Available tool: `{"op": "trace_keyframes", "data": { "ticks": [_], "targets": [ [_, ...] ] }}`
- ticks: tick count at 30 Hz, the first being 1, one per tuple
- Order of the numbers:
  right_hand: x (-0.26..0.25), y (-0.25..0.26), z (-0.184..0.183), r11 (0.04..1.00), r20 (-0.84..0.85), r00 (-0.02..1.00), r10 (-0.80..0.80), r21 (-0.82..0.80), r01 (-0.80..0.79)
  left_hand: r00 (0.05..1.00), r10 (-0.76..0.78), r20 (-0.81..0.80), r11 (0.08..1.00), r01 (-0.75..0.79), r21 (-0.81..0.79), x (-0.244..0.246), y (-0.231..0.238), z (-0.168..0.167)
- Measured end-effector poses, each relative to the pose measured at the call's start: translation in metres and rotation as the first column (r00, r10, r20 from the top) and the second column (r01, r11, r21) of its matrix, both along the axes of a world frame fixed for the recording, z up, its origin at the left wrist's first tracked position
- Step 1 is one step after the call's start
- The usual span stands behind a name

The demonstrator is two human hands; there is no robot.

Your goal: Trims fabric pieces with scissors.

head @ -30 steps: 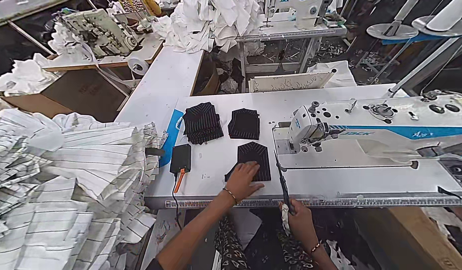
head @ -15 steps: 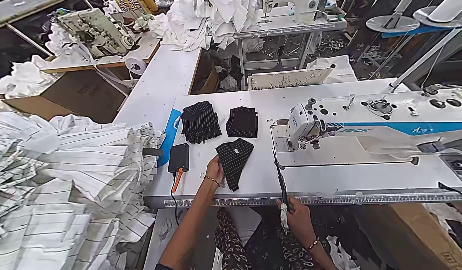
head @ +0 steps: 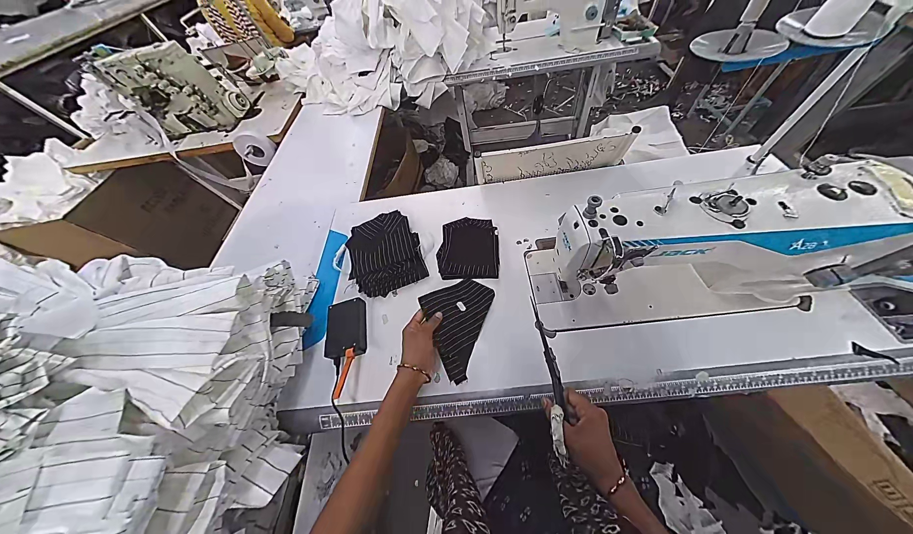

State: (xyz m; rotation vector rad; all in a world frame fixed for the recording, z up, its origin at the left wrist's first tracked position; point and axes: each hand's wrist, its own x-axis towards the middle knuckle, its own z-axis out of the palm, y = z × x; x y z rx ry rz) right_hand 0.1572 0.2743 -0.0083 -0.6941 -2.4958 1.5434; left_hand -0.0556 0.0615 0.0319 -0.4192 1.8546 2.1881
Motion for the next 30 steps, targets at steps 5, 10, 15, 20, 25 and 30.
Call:
{"op": "trace_keyframes", "data": {
  "ticks": [5,10,15,20,25,30],
  "targets": [
    [0.001,0.000,-0.003,1.000,-0.024,1.000,-0.001,-0.024,0.000,0.713,-0.523,-0.467,0.772,0.163,-0.614,0.030,0.026,0.046],
    [0.002,-0.001,-0.008,0.997,-0.080,0.996,-0.025,-0.081,0.019,0.483,-0.817,-0.314,0.536,0.435,-0.724,0.032,0.064,0.045],
    [0.003,-0.004,-0.011,0.992,-0.093,0.995,-0.046,-0.122,0.034,0.684,-0.715,-0.141,0.492,0.350,-0.797,-0.046,0.105,0.044],
    [0.005,-0.003,-0.008,0.995,-0.080,0.997,-0.010,-0.095,0.002,0.822,-0.552,0.139,0.305,0.355,-0.884,-0.113,0.151,0.030],
    [0.006,-0.005,-0.001,0.995,-0.060,0.998,-0.010,-0.103,0.004,0.837,-0.537,0.107,0.450,0.391,-0.803,-0.124,0.140,0.025],
    [0.003,-0.004,0.000,0.993,-0.063,0.997,0.033,-0.110,-0.040,0.858,-0.503,0.103,0.481,0.376,-0.792,-0.130,0.131,0.020]
  ]
}}
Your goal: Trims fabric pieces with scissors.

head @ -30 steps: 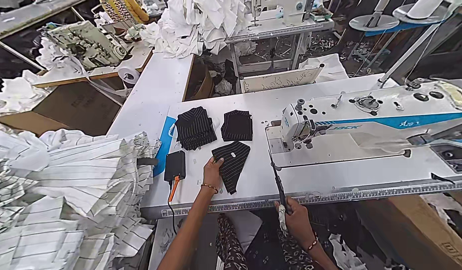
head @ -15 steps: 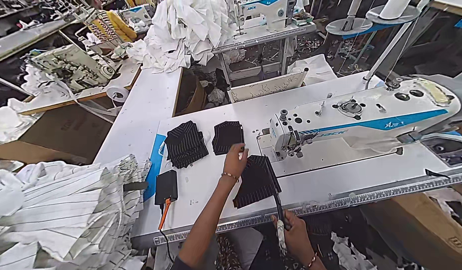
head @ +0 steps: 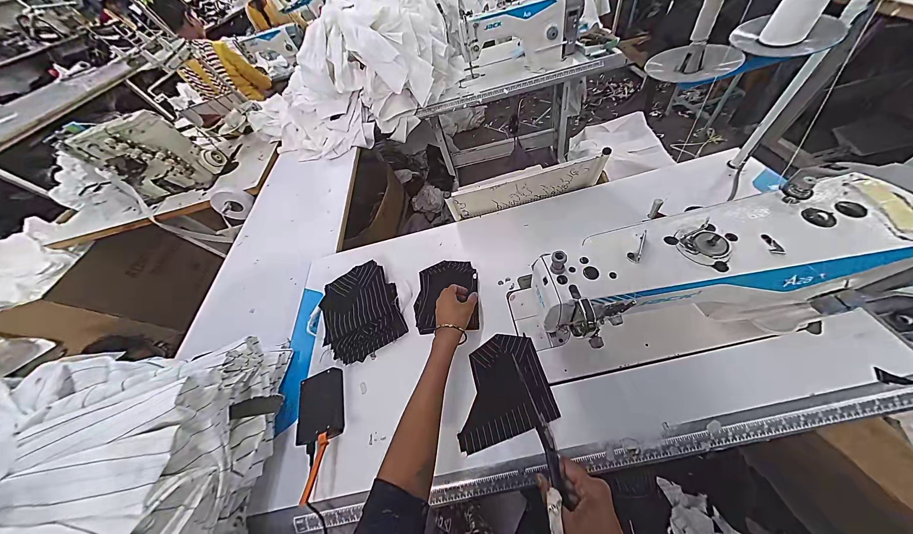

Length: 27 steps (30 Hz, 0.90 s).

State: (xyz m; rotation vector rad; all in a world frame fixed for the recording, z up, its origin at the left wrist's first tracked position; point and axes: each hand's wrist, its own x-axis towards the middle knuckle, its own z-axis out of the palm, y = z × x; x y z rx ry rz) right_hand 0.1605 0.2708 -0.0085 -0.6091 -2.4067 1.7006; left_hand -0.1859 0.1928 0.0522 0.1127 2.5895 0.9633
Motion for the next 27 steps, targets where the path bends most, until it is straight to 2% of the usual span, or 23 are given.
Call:
{"op": "trace_keyframes", "data": {
  "ticks": [4,7,10,13,16,19,23,27],
  "targets": [
    [-0.002,0.000,0.002,1.000,-0.006,1.000,0.022,0.012,-0.022,0.997,0.082,0.001,0.997,-0.082,-0.003,-0.005,0.007,-0.002],
    [-0.003,0.000,0.002,1.000,-0.010,1.000,0.011,0.027,-0.011,0.983,0.184,0.008,0.966,-0.182,0.181,-0.013,-0.001,-0.012],
    [-0.003,-0.002,0.002,0.999,-0.019,1.000,0.008,0.046,-0.007,0.958,0.268,0.104,0.881,-0.287,0.375,-0.016,-0.016,-0.020],
    [-0.002,-0.001,0.004,0.998,-0.005,1.000,0.015,0.056,-0.015,0.933,0.279,0.225,0.813,-0.355,0.462,-0.022,-0.027,-0.026],
    [-0.003,-0.001,0.004,0.998,-0.001,1.000,0.016,0.053,-0.016,0.915,0.295,0.277,0.769,-0.399,0.500,-0.024,-0.030,-0.028],
    [-0.002,-0.002,0.000,0.999,-0.004,1.000,-0.007,0.050,0.007,0.925,0.290,0.247,0.788,-0.377,0.487,-0.026,-0.030,-0.029],
    [-0.002,-0.002,-0.003,0.999,-0.011,1.000,-0.017,0.037,0.018,0.964,0.265,0.028,0.907,-0.259,0.333,-0.029,-0.025,-0.024],
    [-0.003,-0.003,-0.006,0.999,-0.035,0.999,-0.030,0.035,0.031,0.970,0.217,-0.106,0.956,-0.189,0.224,-0.023,-0.019,-0.011]
  ]
}}
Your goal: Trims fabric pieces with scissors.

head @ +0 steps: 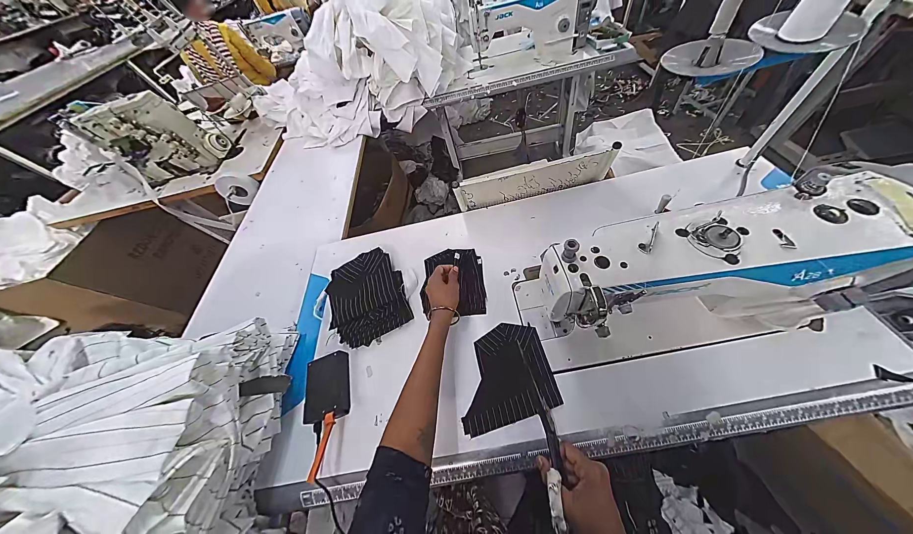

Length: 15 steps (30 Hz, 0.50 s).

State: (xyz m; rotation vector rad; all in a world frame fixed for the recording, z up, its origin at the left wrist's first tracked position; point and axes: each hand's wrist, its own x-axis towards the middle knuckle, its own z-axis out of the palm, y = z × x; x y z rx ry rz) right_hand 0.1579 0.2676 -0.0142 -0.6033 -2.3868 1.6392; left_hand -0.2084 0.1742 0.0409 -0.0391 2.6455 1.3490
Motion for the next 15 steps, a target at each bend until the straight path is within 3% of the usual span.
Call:
{"op": "trace_keyframes", "data": {
  "ticks": [6,10,12,15],
  "targets": [
    [-0.002,0.001,-0.004,0.999,-0.002,1.000,-0.015,0.037,0.015,0.959,-0.281,0.036,0.959,0.278,0.054,0.008,0.010,0.006],
    [-0.003,0.002,-0.001,0.985,0.017,0.998,-0.053,-0.164,0.055,0.919,-0.388,-0.071,0.920,0.382,-0.093,0.053,0.003,0.014],
    [-0.004,0.002,0.003,0.960,0.027,0.997,-0.070,-0.272,0.074,0.839,-0.524,-0.147,0.850,0.506,-0.145,0.089,-0.009,0.007],
    [-0.005,0.004,0.008,0.936,0.027,0.998,-0.064,-0.344,0.069,0.638,-0.757,-0.139,0.652,0.722,-0.231,0.152,-0.039,-0.007]
  ]
}}
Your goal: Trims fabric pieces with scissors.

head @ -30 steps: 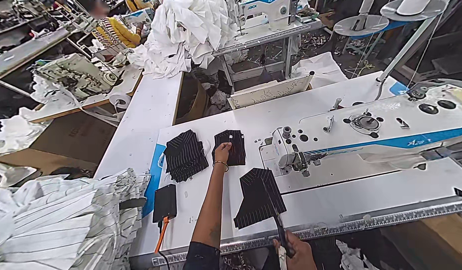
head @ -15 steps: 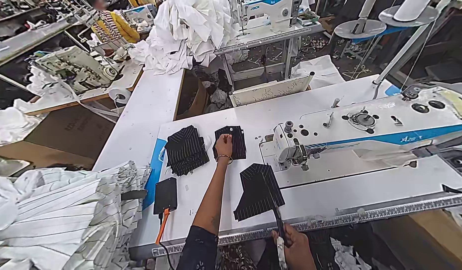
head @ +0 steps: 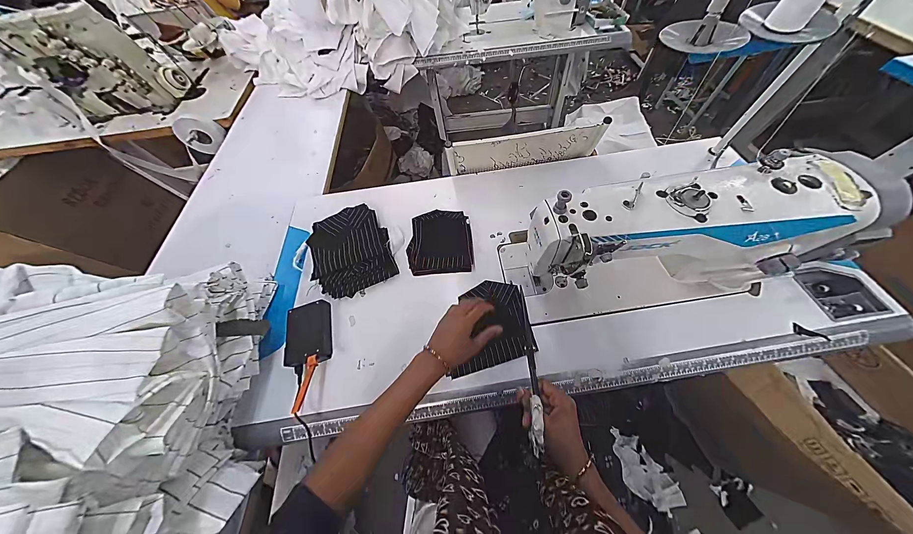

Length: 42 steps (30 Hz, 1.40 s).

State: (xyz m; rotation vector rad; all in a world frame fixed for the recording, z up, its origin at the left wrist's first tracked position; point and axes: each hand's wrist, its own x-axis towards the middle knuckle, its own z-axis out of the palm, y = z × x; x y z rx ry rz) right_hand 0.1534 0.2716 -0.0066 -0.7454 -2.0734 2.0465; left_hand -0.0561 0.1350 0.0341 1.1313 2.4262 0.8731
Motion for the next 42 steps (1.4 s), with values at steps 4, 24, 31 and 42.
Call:
{"op": "trace_keyframes", "data": {
  "ticks": [4,24,31,42],
  "targets": [
    [-0.001,0.003,0.003,0.998,0.018,0.999,0.042,0.041,-0.042,0.991,0.094,-0.095,0.995,-0.096,-0.012,0.065,-0.044,-0.019],
    [-0.037,0.009,0.027,0.878,0.048,0.993,0.104,0.464,-0.115,0.927,0.306,0.219,0.876,-0.185,-0.445,0.050,-0.018,0.028],
    [-0.035,-0.003,0.031,0.812,-0.106,0.991,0.083,0.584,-0.006,0.826,0.111,0.552,0.884,-0.336,0.325,0.065,-0.016,0.036],
    [-0.031,0.024,0.046,0.791,-0.325,0.938,-0.120,0.540,0.288,0.989,0.048,-0.139,0.992,-0.064,-0.113,0.062,0.002,-0.017]
  ]
}}
